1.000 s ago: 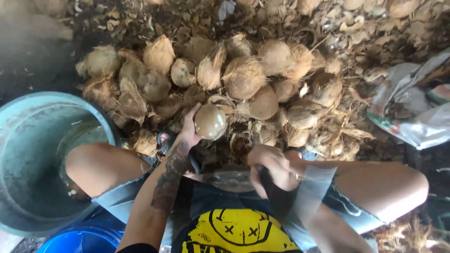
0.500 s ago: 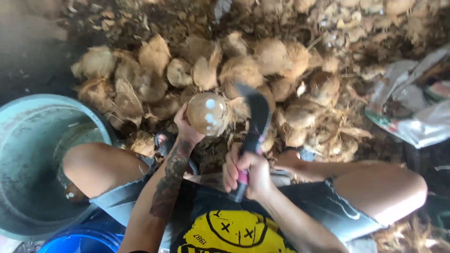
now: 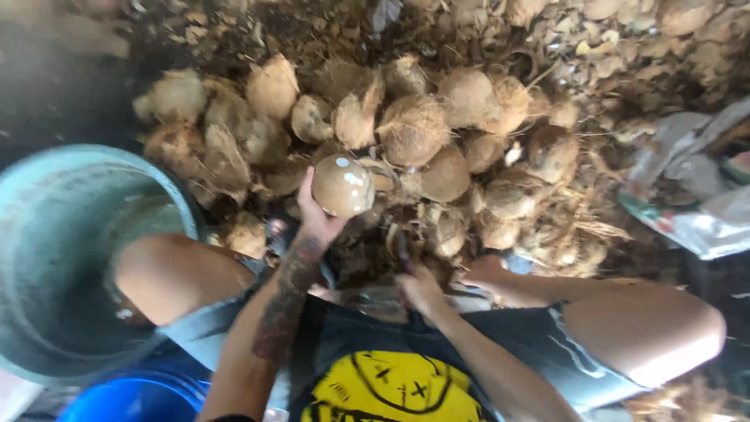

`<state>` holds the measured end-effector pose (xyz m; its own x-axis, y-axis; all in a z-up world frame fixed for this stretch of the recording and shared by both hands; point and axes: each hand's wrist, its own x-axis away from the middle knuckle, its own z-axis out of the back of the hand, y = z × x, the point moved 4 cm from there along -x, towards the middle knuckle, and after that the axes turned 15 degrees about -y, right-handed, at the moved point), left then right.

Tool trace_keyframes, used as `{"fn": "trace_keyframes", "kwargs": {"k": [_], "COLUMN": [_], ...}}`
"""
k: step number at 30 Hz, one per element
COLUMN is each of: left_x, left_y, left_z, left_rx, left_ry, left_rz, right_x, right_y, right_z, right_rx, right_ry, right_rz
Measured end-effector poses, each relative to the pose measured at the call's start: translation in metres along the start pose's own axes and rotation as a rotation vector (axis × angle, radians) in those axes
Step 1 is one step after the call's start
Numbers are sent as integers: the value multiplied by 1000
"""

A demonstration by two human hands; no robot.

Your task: The person sits on the ground and uses a machete to peel the husk off coconuts. They rotate each coconut while striking it repeatedly until the husk is removed, then place the peeled coconut into a nearby bucket. The process is repeated for multiple coconuts.

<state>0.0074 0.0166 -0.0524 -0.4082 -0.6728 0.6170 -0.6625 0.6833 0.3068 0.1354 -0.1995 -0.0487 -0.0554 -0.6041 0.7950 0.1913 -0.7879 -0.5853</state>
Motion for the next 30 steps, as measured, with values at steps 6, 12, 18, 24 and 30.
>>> {"fn": "trace_keyframes", "kwargs": {"k": [6,12,18,24,30], "left_x": [-10,-24,0,-15,-16], "left_y": [-2,-18,-5,-5,-24], "left_z": [20,38,-3,22,29], "left_rx": [68,-193,-165,28,-354], "left_ry": [-65,-46,-139,-262,-21], "left_rz": [35,187,66,177,120], "right_x": [91,93,23,113,126], "right_y": [-96,-99,-1,-117,-115], "right_z": [40,44,7,49,31], "right_rx": [-132,90,-311,-173,62], "right_ry": [156,116,-27,118,372], "right_rz": [628,991,-103,742,1534]}}
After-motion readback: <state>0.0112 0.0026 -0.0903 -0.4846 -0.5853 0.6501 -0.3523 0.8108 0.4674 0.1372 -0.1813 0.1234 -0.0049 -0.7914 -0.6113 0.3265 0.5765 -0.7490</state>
